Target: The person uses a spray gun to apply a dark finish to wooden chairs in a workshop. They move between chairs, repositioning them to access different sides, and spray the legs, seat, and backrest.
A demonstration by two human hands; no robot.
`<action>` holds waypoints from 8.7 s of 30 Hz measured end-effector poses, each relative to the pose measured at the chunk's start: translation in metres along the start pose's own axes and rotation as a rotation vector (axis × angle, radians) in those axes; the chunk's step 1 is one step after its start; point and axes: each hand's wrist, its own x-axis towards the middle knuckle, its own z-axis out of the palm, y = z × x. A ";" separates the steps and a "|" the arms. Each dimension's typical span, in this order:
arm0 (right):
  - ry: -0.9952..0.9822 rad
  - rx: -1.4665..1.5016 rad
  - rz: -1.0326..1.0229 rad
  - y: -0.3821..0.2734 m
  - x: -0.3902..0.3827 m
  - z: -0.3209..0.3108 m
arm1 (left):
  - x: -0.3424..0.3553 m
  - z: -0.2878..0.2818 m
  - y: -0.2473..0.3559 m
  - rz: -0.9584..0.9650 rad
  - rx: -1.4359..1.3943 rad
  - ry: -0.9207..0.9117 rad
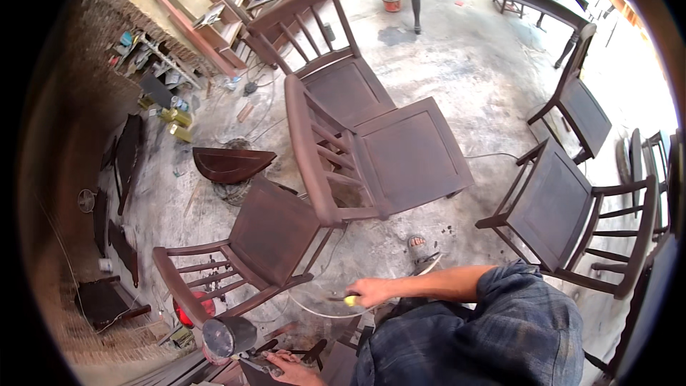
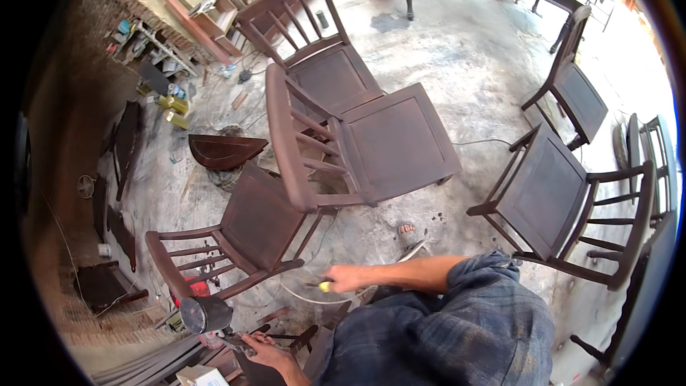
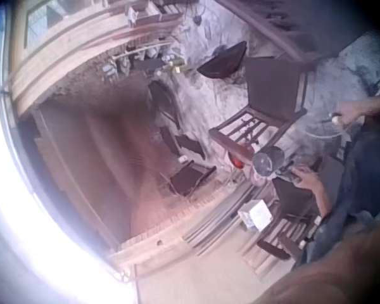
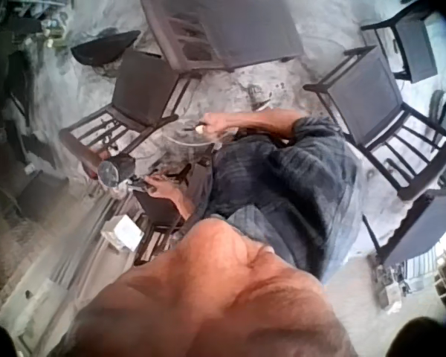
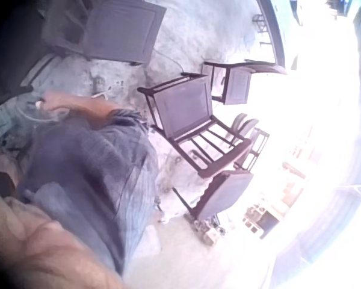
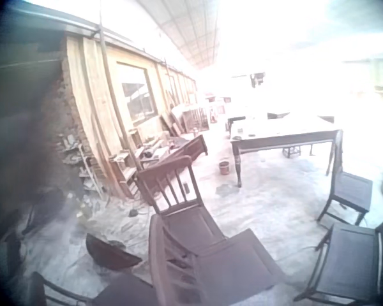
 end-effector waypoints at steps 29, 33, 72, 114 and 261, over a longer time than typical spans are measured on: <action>-0.108 -0.310 -0.142 -0.056 -0.055 -0.086 | -0.152 -0.015 -0.011 -0.126 0.257 0.533; -0.256 -0.468 -0.081 -0.012 -0.122 -0.182 | -0.156 0.002 -0.015 -0.150 0.268 0.514; -0.225 -0.195 -0.610 -0.108 -0.033 -0.002 | -0.063 0.075 0.082 -0.008 0.021 0.366; -0.337 1.022 -0.044 -0.155 -0.055 -0.048 | -0.062 0.164 0.169 -0.147 -0.349 -0.283; 0.030 -0.151 -0.762 0.268 0.014 0.025 | -0.075 -0.032 -0.468 0.023 1.395 -0.813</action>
